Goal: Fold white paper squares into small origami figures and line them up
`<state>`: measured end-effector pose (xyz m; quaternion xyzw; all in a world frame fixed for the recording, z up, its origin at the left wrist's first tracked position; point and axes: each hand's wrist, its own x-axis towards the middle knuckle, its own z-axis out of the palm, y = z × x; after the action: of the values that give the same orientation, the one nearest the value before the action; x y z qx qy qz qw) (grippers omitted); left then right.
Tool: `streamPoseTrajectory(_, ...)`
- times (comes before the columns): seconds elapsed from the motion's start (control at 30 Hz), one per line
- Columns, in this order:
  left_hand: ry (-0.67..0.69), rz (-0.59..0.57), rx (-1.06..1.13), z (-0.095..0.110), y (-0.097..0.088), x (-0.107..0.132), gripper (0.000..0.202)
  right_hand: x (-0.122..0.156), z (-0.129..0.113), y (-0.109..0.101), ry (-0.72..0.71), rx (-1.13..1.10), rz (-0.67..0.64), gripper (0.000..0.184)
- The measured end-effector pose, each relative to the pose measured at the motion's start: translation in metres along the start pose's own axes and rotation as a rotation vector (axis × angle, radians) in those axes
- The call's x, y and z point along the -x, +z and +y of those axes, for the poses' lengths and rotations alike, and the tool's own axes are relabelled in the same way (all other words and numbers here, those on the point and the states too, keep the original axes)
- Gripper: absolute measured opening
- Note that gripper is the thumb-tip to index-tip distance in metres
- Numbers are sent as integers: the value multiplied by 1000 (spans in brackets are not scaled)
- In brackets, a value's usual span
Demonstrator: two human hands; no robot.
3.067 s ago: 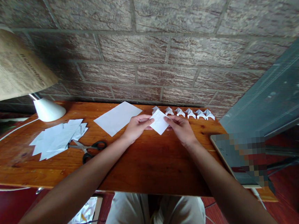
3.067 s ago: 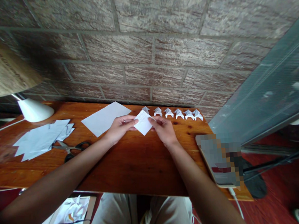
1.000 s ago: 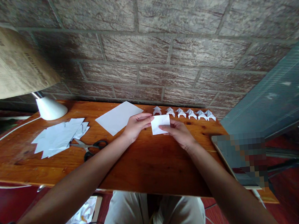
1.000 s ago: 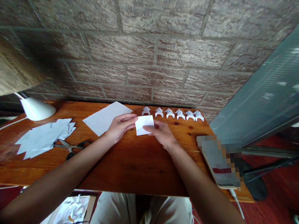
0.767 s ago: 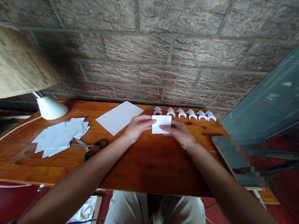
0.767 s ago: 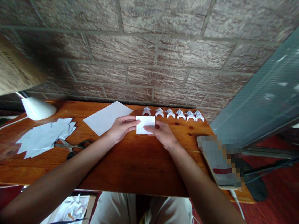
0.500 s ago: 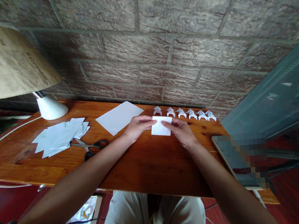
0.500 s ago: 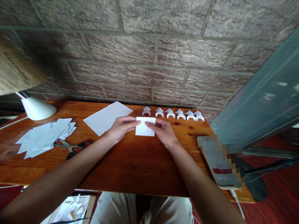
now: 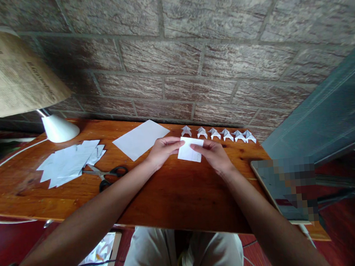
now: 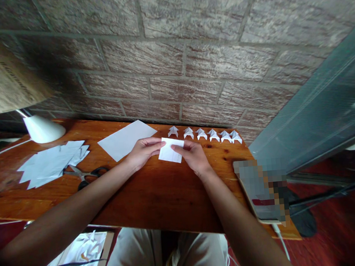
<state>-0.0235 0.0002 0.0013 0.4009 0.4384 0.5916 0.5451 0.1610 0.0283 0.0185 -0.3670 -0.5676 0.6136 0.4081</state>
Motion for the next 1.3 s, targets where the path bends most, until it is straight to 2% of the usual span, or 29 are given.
streamPoseTrajectory(0.1,107,-36,-177,2,1,2,34,-1,-1,-3,-22,37,-10,30)
streamPoseTrajectory(0.2,184,-158,-346,4,3,5,27,-1,-2,-4,-51,94,-28,28)
streamPoseTrajectory(0.3,196,-229,-362,3,6,6,26,-1,-1,-5,-42,141,-53,28)
streamPoseTrajectory(0.47,127,-160,-268,2,5,4,38,-3,2,-6,-62,150,8,29)
streamPoseTrajectory(0.6,89,-116,-235,3,3,3,38,-3,2,-6,-99,153,56,31)
streamPoseTrajectory(0.87,208,5,-261,2,3,1,40,-2,2,-5,-128,204,-17,28)
streamPoseTrajectory(1.3,221,-3,-227,3,4,2,35,-2,1,-4,-108,222,-15,25)
